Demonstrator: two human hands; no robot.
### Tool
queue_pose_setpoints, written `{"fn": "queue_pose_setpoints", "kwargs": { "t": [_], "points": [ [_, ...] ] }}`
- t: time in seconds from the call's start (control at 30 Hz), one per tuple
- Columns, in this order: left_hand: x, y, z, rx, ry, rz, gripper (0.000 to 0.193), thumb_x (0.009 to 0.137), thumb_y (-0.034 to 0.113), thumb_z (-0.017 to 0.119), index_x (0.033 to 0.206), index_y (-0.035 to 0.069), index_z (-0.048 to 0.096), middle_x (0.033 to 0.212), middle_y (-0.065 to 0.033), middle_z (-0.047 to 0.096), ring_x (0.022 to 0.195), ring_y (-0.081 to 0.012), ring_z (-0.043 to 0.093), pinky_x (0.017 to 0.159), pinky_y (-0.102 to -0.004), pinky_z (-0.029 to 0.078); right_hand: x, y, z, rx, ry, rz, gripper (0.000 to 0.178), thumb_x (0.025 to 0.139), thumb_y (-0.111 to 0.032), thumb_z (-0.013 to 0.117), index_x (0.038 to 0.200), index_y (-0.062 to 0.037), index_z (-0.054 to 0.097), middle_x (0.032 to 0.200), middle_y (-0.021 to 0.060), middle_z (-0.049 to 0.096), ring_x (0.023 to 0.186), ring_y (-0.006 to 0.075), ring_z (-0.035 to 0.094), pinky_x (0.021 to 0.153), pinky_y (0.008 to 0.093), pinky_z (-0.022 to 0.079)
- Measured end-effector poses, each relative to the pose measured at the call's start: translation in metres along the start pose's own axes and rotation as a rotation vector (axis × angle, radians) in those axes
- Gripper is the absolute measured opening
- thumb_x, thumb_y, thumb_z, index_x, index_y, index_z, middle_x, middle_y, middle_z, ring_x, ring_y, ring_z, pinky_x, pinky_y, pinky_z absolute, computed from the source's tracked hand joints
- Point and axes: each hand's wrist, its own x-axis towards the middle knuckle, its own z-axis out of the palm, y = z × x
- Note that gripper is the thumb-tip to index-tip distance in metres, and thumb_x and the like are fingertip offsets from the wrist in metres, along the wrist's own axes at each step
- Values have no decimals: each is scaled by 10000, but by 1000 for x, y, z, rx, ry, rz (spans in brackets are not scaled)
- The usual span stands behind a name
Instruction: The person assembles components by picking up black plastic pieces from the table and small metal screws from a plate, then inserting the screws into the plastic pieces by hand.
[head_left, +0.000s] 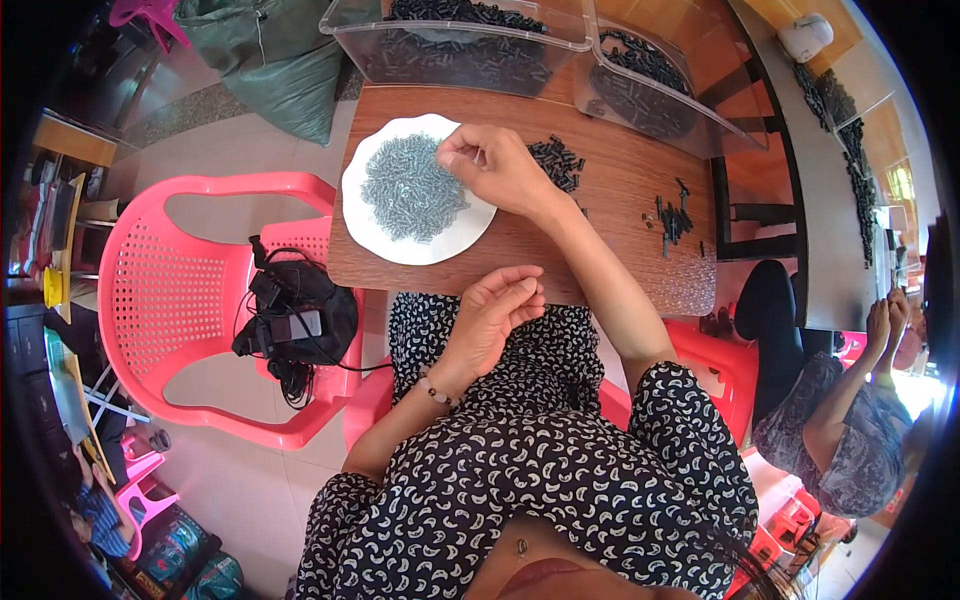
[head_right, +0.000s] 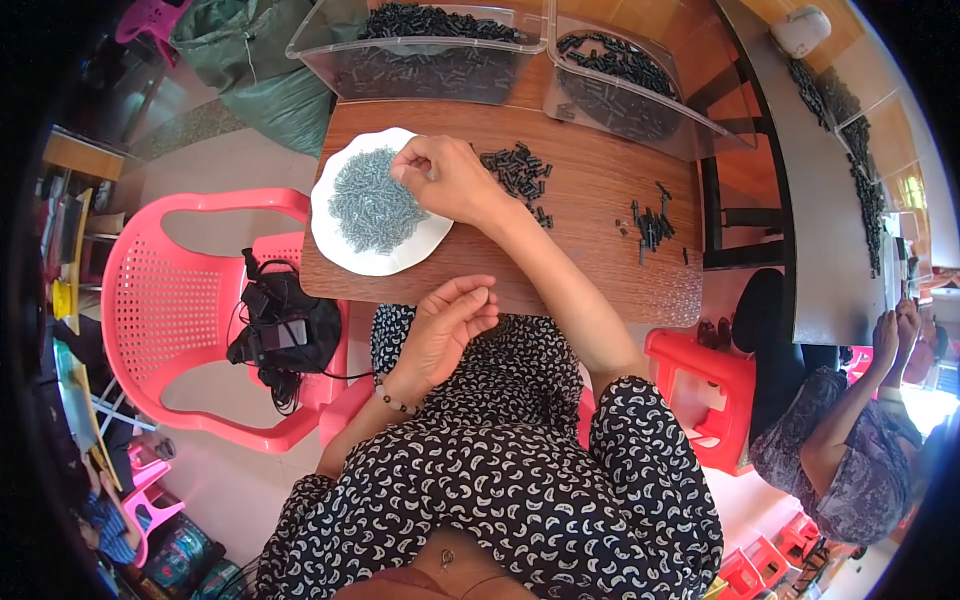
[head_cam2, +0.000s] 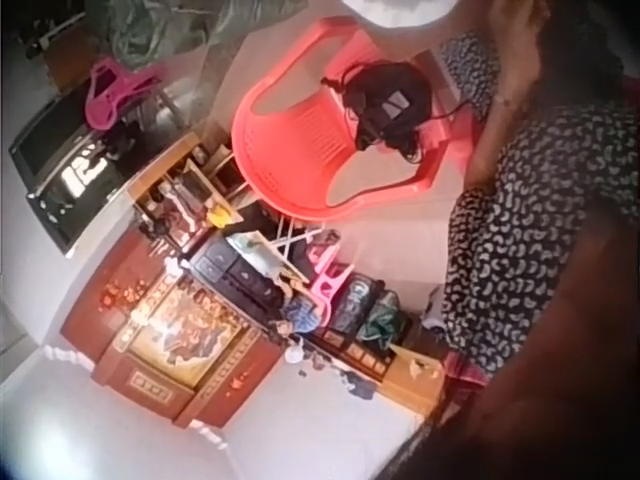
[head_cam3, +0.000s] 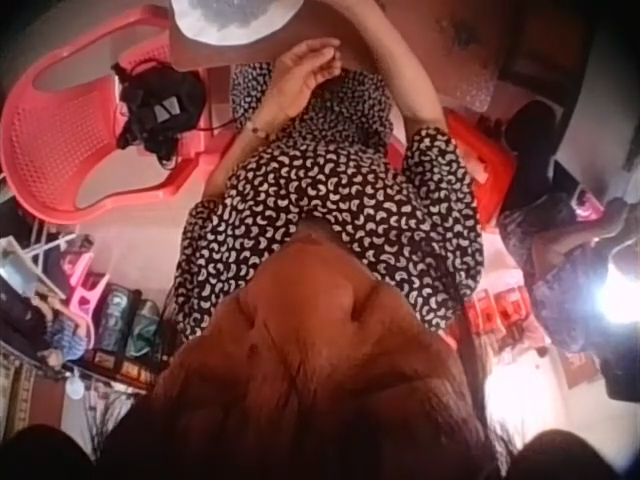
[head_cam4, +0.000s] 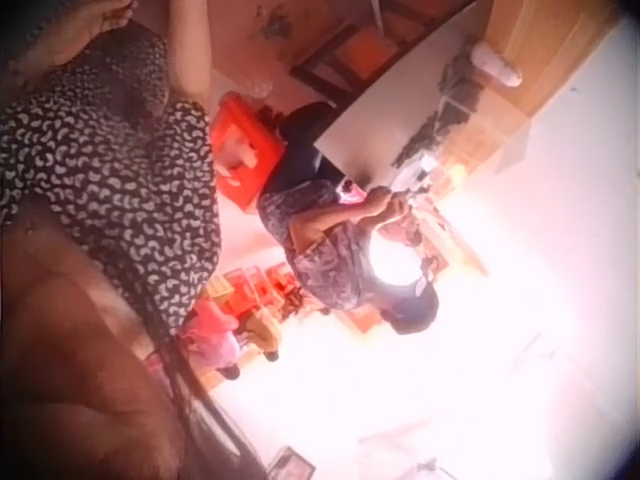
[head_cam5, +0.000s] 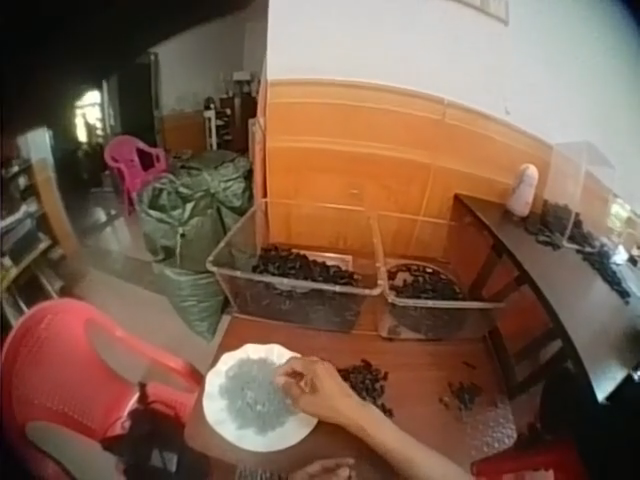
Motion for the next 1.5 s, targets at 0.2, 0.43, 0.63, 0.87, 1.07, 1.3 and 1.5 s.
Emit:
{"fn": "queue_pose_setpoints", "kwargs": {
  "t": [0.2,0.43,0.63,0.87,1.07,1.3,1.5],
  "points": [
    [-6,28,7,233,121,292,239,929,149,617,1114,-4,624,883,-23,639,763,-81,610,701,-215,506,-10,3,-7,409,-140,168,207,914,-194,636,957,8,646,871,-10,641,818,54,545,741,225,440],
    [7,101,-12,860,321,917,200,883,61,652,1077,17,664,881,-18,621,756,-65,561,685,-219,464,-22,-8,-13,506,-274,130,191,912,-184,640,948,3,650,875,-15,639,822,48,542,756,216,430],
    [7,113,-2,1260,305,1071,122,847,42,674,964,16,696,860,-84,629,731,-153,602,667,-260,476,-23,-13,-15,517,-316,131,203,916,-202,636,934,-1,654,859,-20,640,802,42,536,745,215,426],
    [15,113,-8,1241,330,1061,92,834,51,686,916,10,683,837,-79,626,718,-159,593,661,-269,471,-25,-9,-6,457,-279,89,221,931,-217,618,932,2,648,831,-22,627,779,44,508,708,227,421],
    [22,110,-20,1213,401,968,92,836,74,682,904,13,676,807,-69,617,694,-147,554,652,-269,451,-24,-14,-1,156,-176,19,224,934,-219,609,960,2,640,780,15,617,745,78,500,674,258,431],
    [25,107,-21,1186,461,1029,92,838,75,680,906,13,672,796,-63,609,681,-142,552,643,-267,448,-24,-10,-1,204,-198,51,220,926,-215,618,940,2,649,770,3,616,744,80,504,682,266,435],
    [26,106,-20,1209,464,1021,95,842,75,678,909,8,669,799,-58,607,678,-132,546,642,-257,447,-24,-7,2,339,-110,62,159,876,-157,671,935,-11,650,790,-27,613,750,57,504,683,245,426]
  ]
}}
